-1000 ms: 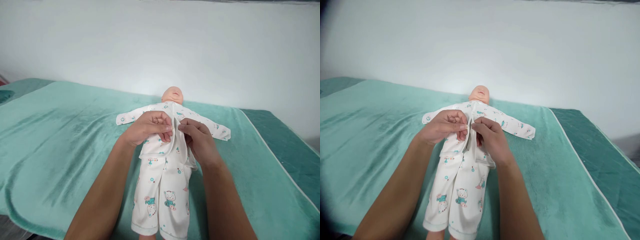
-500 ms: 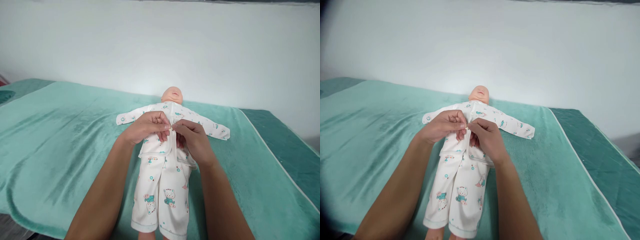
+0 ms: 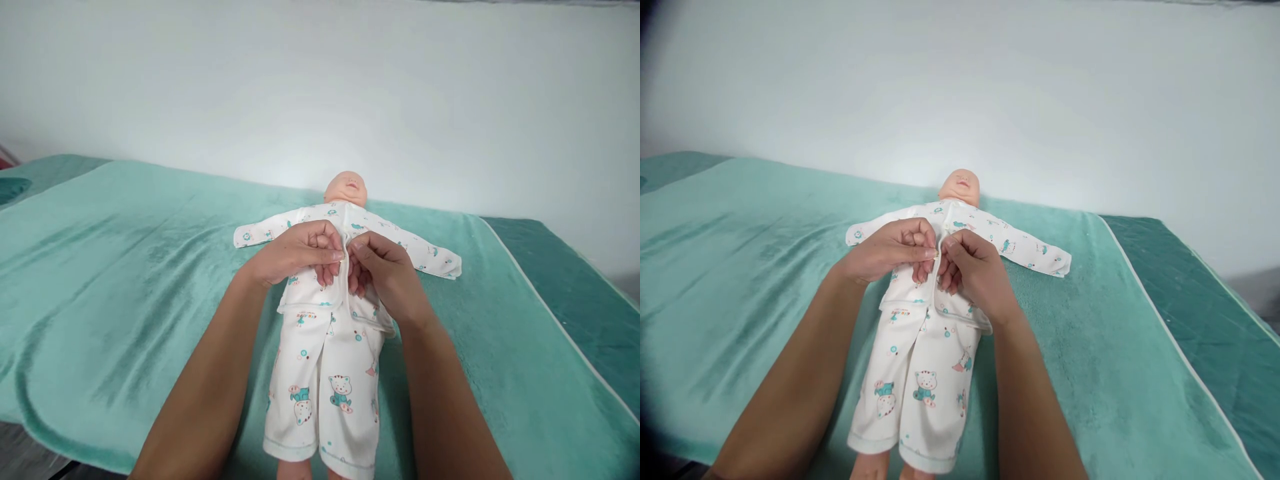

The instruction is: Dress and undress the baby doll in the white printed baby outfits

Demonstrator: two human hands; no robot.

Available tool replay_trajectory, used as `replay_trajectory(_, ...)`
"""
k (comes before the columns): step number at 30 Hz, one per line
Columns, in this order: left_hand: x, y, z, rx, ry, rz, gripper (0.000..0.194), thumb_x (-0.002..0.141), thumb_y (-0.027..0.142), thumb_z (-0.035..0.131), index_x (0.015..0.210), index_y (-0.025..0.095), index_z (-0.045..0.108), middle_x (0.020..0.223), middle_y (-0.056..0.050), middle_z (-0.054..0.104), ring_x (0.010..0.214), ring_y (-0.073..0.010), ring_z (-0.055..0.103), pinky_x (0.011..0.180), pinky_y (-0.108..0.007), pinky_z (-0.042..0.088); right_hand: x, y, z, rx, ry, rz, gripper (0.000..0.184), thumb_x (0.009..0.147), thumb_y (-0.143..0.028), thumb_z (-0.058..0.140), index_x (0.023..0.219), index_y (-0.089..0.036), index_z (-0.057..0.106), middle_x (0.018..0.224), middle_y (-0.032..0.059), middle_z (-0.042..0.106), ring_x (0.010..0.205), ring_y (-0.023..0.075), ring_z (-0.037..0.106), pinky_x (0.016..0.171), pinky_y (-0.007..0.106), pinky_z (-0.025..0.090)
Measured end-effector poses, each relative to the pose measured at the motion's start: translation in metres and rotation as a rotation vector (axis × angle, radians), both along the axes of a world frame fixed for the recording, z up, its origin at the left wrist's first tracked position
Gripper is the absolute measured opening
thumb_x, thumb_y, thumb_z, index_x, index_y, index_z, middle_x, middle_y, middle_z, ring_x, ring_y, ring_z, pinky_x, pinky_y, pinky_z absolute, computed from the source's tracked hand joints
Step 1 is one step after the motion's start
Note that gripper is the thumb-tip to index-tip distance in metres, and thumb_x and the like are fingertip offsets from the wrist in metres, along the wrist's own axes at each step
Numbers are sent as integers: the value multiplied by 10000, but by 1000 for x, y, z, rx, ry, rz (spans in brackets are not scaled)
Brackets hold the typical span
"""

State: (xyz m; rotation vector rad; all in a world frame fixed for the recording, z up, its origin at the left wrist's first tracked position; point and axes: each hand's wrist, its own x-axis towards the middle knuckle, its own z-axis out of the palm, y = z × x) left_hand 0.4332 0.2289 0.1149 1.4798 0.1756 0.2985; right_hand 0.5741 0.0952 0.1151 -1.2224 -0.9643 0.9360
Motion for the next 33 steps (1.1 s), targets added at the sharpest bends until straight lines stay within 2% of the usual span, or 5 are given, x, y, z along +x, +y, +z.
replay_trajectory(10,1,-4,3,78,25,-4,257,923,389,698,954,189,540,643,32,667,564,-120,655,566,-245,562,1,0,0,-25,-15,68,155,946,-355,621,929,-229,532,587,-56,631,441,91,551,403,183,393)
replay_trajectory(16,2,-7,6,132,72,36,251,912,328,711,880,200,497,614,49,635,544,-97,628,526,-194,502,1,-2,1,-62,-62,83,99,951,-315,580,963,-234,524,593,-54,637,449,94,562,423,185,407)
replay_trajectory(22,0,-5,5,144,96,38,163,931,258,663,893,201,515,637,49,620,561,-103,647,559,-217,534,-2,-2,3,-90,-63,71,126,968,-357,563,988,-238,528,589,-56,639,428,89,543,421,186,399)
replay_trajectory(26,-1,-3,4,133,87,17,170,932,288,668,914,200,525,648,40,633,566,-114,655,571,-236,550,-1,-2,2,-91,-84,86,79,947,-272,562,1017,-242,541,596,-64,637,453,92,561,437,189,418)
replay_trajectory(33,-2,-2,4,120,53,-7,203,931,330,681,915,188,536,665,27,652,573,-111,654,579,-230,549,6,-5,2,-110,-118,174,181,924,-214,585,1093,-252,532,670,-64,652,531,97,594,495,206,472)
